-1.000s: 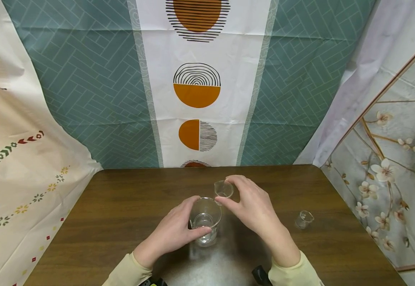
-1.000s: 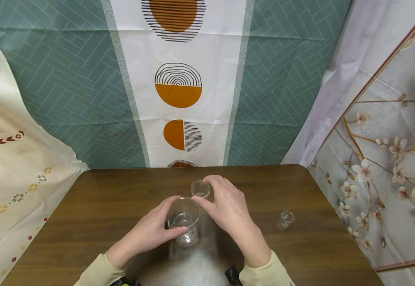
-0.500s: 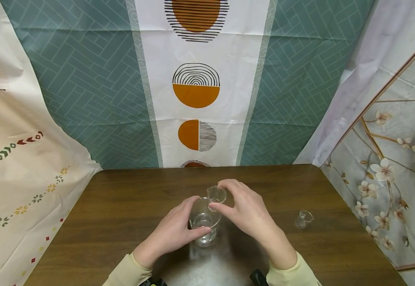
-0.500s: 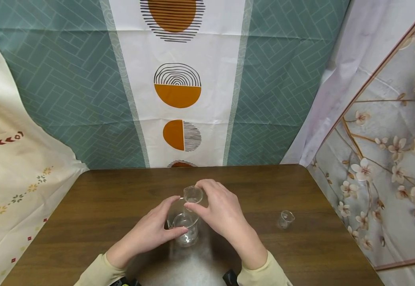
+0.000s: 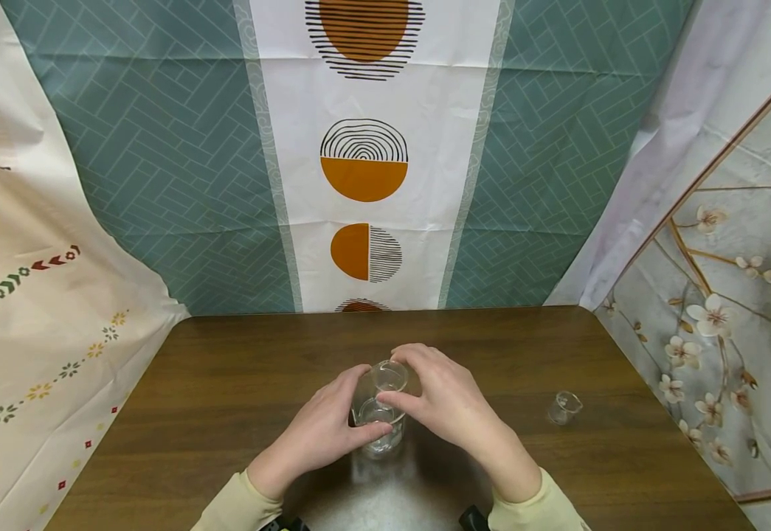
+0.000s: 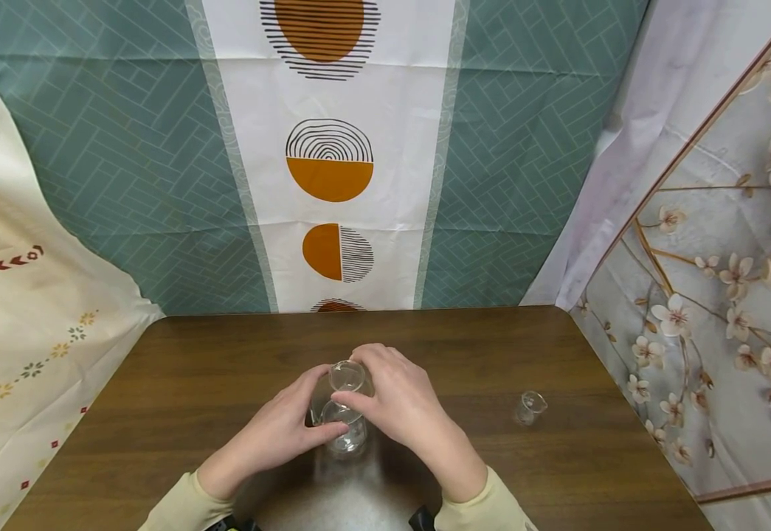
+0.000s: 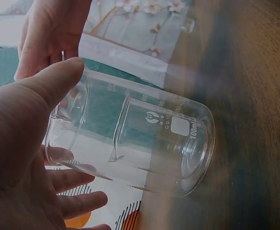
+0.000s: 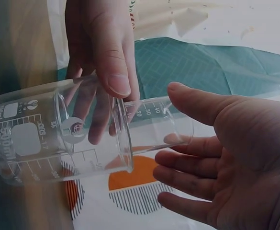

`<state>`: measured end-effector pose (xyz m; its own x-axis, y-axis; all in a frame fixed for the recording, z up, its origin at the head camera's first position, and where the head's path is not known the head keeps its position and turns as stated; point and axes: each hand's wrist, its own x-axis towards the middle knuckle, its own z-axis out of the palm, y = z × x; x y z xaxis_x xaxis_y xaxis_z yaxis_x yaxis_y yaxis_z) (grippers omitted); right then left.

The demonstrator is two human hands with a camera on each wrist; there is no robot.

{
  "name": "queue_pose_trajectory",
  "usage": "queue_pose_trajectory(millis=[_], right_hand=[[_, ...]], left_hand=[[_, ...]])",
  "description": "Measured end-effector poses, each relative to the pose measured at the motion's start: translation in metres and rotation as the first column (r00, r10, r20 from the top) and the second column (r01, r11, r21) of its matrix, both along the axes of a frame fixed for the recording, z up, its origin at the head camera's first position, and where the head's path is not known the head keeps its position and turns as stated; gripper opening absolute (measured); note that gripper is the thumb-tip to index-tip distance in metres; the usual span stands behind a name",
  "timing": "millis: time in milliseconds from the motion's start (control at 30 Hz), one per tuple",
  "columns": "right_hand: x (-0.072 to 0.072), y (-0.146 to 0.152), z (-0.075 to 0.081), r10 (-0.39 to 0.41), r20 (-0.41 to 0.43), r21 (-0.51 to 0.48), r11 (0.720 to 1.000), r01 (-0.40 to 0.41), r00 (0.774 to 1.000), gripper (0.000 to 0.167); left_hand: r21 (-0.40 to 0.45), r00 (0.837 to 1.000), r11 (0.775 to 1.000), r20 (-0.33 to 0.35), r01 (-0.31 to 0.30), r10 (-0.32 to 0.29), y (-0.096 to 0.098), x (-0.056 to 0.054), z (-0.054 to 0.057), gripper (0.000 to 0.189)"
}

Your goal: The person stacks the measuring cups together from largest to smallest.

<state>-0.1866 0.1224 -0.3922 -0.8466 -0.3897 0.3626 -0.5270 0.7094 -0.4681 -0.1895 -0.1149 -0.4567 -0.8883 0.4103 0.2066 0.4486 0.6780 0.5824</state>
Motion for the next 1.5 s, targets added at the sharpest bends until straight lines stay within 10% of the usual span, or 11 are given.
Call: queue_pose_trajectory(millis=[1500], right_hand=[[-0.004, -0.006, -0.018, 0.049, 0.042, 0.077, 0.996, -0.052, 0.998, 0.043]], left_hand=[[0.018, 1.000, 1.000, -0.008, 0.005, -0.005, 0.000, 0.001, 0.001, 0.088]])
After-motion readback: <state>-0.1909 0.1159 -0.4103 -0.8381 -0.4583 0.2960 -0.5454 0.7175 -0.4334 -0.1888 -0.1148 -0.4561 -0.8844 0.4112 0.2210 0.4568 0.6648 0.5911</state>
